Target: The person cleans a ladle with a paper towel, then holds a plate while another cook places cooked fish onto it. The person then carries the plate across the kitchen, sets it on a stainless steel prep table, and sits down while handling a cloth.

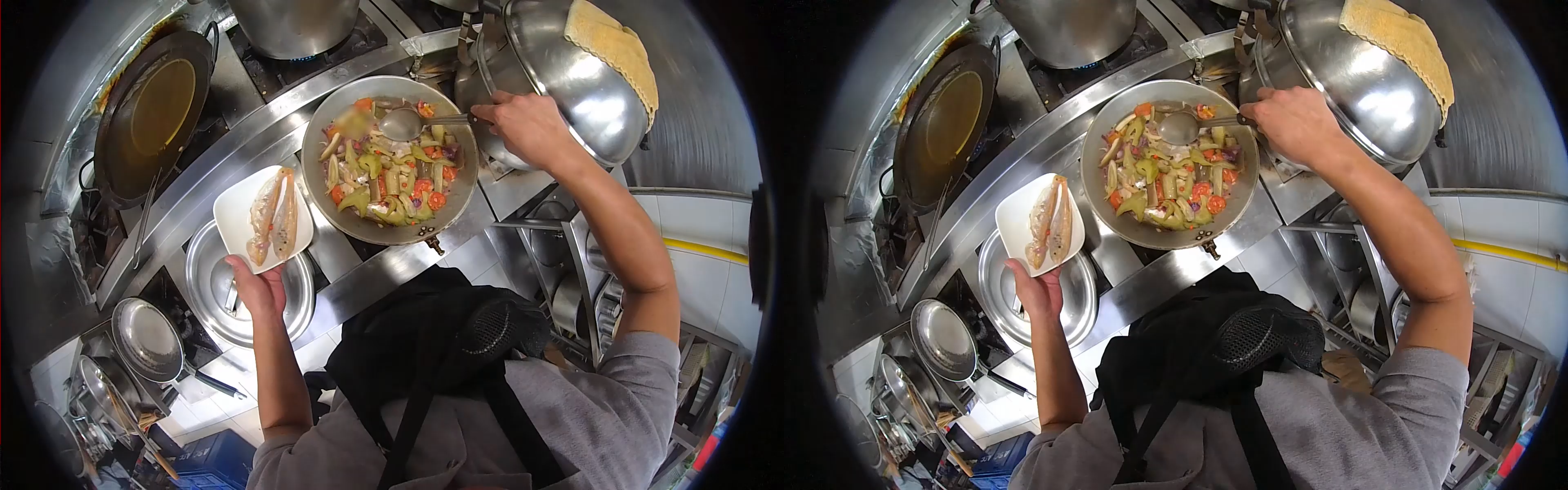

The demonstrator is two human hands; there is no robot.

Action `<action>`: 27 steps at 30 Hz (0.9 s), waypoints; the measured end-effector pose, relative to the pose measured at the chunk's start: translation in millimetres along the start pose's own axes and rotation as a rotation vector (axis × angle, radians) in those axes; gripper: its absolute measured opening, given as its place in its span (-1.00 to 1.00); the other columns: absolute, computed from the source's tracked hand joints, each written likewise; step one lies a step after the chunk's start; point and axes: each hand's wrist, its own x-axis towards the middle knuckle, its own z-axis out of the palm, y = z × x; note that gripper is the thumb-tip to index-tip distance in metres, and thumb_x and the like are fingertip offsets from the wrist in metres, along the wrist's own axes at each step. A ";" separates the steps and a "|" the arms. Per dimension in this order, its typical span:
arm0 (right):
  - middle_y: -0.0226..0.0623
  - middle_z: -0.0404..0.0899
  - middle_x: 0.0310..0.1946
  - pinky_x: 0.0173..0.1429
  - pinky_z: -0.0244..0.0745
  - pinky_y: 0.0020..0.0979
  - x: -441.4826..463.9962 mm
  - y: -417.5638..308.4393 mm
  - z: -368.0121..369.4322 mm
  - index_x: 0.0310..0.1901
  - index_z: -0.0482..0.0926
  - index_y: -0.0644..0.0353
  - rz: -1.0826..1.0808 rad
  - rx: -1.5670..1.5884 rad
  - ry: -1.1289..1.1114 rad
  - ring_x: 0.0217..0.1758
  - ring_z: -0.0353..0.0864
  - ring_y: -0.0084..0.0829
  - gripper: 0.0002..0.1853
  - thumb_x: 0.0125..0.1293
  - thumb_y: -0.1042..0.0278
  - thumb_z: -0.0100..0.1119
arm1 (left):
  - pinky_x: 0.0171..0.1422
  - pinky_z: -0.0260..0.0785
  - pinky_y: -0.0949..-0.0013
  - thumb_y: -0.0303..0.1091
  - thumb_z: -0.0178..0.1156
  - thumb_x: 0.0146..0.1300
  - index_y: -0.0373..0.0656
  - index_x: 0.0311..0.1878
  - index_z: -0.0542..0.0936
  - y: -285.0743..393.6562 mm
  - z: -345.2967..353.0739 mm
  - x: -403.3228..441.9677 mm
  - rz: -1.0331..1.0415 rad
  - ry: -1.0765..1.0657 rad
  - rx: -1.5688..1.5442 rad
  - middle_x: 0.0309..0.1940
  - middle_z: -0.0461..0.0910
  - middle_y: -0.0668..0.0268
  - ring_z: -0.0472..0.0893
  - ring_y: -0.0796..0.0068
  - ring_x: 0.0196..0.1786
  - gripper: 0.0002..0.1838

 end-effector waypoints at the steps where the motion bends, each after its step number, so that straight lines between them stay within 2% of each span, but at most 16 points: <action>1: -0.33 0.63 -0.18 -0.21 0.61 -0.17 3.2 -0.8 -0.4 0.14 0.64 -0.10 0.000 -0.003 -0.011 -0.22 0.71 -0.19 -0.62 0.27 0.28 0.24 | 0.32 0.49 -0.08 0.19 -0.23 0.55 -0.23 0.47 0.19 -2.5 1.8 -0.6 -0.001 0.002 -0.001 0.38 0.38 0.04 0.50 0.05 0.34 -0.29; 3: -0.34 0.65 -0.17 -0.20 0.61 -0.17 9.1 -1.4 0.3 0.13 0.64 -0.11 -0.001 -0.006 -0.025 -0.20 0.71 -0.18 -0.63 0.26 0.29 0.25 | 0.33 0.46 -0.01 0.21 -0.19 0.53 -0.20 0.47 0.22 -7.7 4.6 -0.1 -0.022 0.038 -0.003 0.38 0.39 0.09 0.49 0.10 0.34 -0.28; 4: -0.30 0.66 -0.18 -0.18 0.62 -0.14 12.3 -1.0 1.4 0.06 0.67 -0.12 -0.020 0.016 -0.009 -0.19 0.72 -0.16 -0.67 0.26 0.29 0.18 | 0.33 0.46 -0.01 0.21 -0.19 0.53 -0.20 0.47 0.22 -9.2 5.4 0.1 -0.024 0.040 -0.004 0.38 0.39 0.09 0.49 0.10 0.34 -0.28; 6: -0.27 0.68 -0.18 -0.16 0.63 -0.11 19.0 0.7 3.4 -0.01 0.71 -0.12 -0.042 0.037 0.006 -0.18 0.73 -0.13 -0.70 0.26 0.29 0.11 | 0.35 0.44 -0.05 0.20 -0.19 0.54 -0.21 0.47 0.21 -11.6 6.9 0.8 -0.026 -0.055 -0.024 0.39 0.37 0.09 0.48 0.09 0.35 -0.28; 11: -0.31 0.72 -0.14 0.01 0.59 -0.12 30.5 0.1 -1.8 0.04 0.69 -0.10 -0.023 0.082 -0.076 -0.02 0.70 -0.16 -0.70 0.26 0.24 0.25 | 0.33 0.46 -0.10 0.17 -0.20 0.55 -0.22 0.48 0.19 -13.9 10.8 -0.6 -0.019 -0.019 -0.042 0.39 0.35 0.06 0.48 0.05 0.35 -0.30; 14: -0.32 0.72 -0.14 0.04 0.57 -0.13 34.1 3.6 -0.6 0.05 0.69 -0.09 -0.017 0.099 -0.124 0.01 0.69 -0.19 -0.68 0.25 0.21 0.28 | 0.29 0.49 -0.14 0.14 -0.21 0.56 -0.23 0.48 0.17 -13.1 9.0 -2.9 -0.017 -0.023 -0.058 0.39 0.34 0.04 0.48 0.03 0.35 -0.31; 21: -0.30 0.70 -0.13 0.00 0.58 -0.14 25.7 -4.9 -13.5 0.04 0.69 -0.07 -0.022 0.090 -0.080 -0.03 0.70 -0.19 -0.68 0.24 0.25 0.26 | 0.28 0.51 -0.13 0.14 -0.21 0.57 -0.26 0.46 0.18 -12.4 4.0 -4.7 -0.020 -0.011 -0.064 0.38 0.36 0.04 0.49 0.04 0.34 -0.32; 23: -0.24 0.69 -0.17 -0.05 0.60 -0.18 23.2 -8.0 -14.3 -0.02 0.70 -0.01 -0.117 0.070 0.093 -0.09 0.71 -0.19 -0.71 0.22 0.29 0.21 | 0.29 0.50 -0.12 0.14 -0.21 0.57 -0.26 0.46 0.18 -12.0 8.5 -4.6 -0.016 -0.018 -0.062 0.38 0.36 0.04 0.49 0.05 0.34 -0.32; 27: -0.21 0.69 -0.18 -0.14 0.63 -0.19 25.1 -21.4 -30.2 -0.09 0.71 0.03 -0.152 0.057 0.166 -0.16 0.73 -0.18 -0.74 0.21 0.31 0.15 | 0.33 0.47 -0.10 0.14 -0.19 0.56 -0.26 0.46 0.18 -13.9 11.4 -4.3 -0.017 -0.046 -0.077 0.38 0.36 0.05 0.49 0.06 0.34 -0.31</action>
